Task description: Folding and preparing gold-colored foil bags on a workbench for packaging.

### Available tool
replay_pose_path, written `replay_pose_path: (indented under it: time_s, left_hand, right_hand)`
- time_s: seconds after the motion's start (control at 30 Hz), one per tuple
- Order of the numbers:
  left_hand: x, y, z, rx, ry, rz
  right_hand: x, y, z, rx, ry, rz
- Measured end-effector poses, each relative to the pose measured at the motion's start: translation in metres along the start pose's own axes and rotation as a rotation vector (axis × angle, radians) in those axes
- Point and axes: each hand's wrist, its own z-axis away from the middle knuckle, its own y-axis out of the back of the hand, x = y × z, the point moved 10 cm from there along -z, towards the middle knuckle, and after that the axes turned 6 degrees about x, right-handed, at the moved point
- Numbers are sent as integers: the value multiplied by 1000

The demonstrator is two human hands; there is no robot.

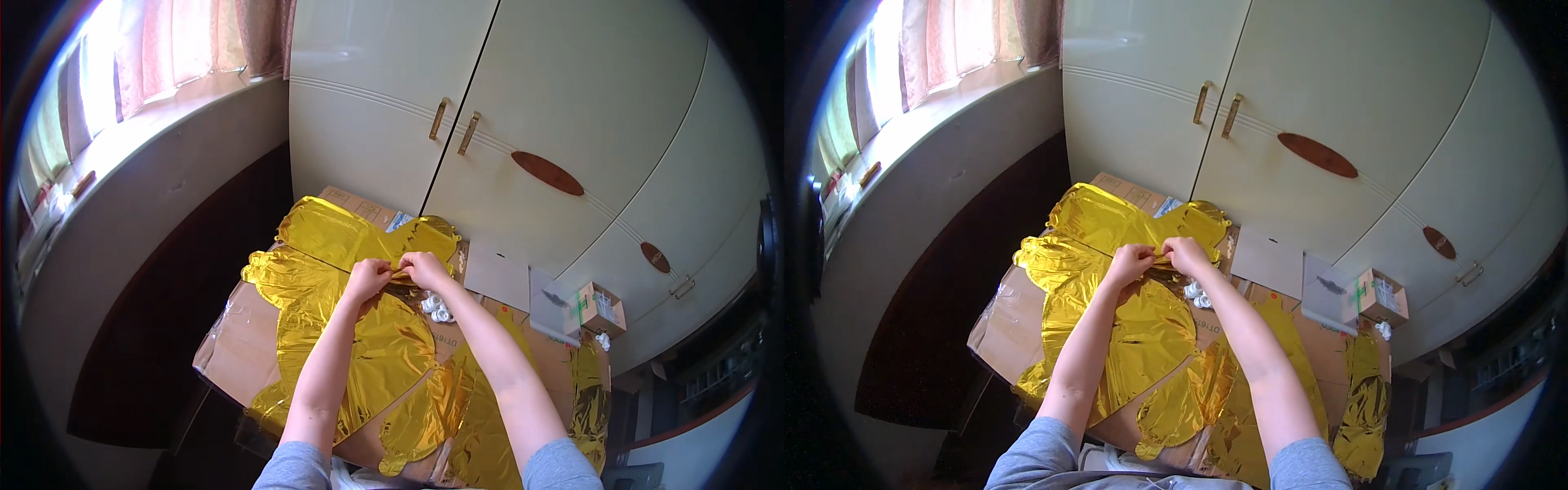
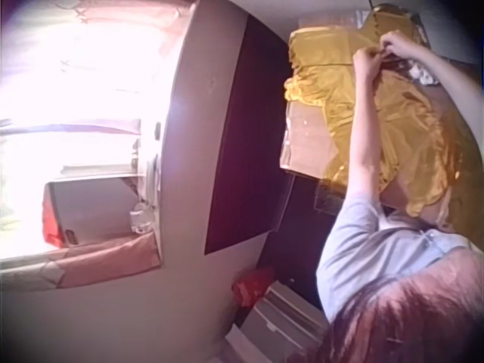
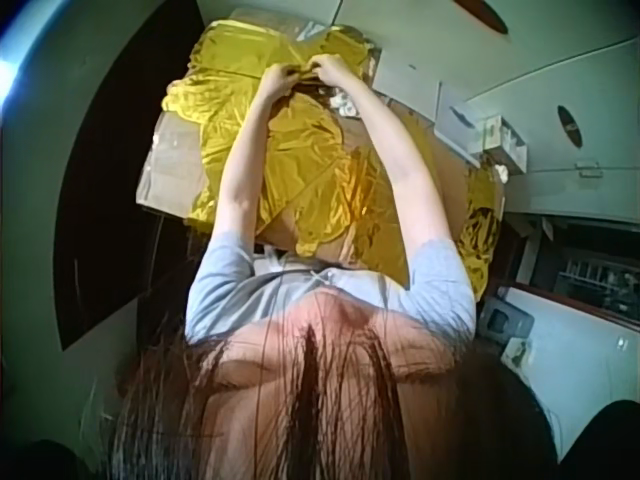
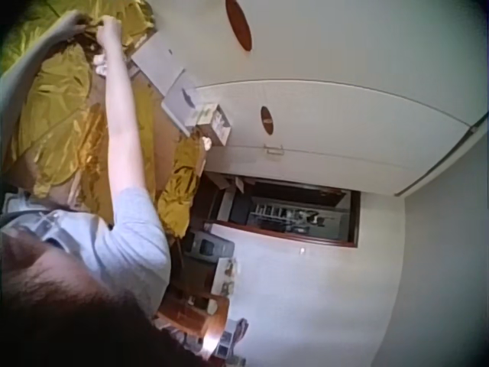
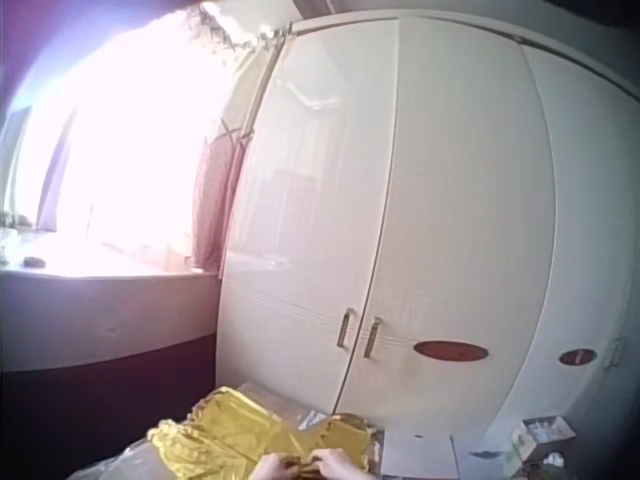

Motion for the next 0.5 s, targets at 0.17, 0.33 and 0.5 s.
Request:
replay_pose_path:
  time_s: [0.17,0.33,0.5]
  left_hand:
    - [-8,-3,-2,12,-11,-3]
    - [-5,-3,0,-9,5,8]
    - [0,1,2,48,39,16]
  right_hand:
    - [8,9,2,42,-1,-10]
    - [3,14,5,105,-24,7]
    - [-1,13,5,128,44,28]
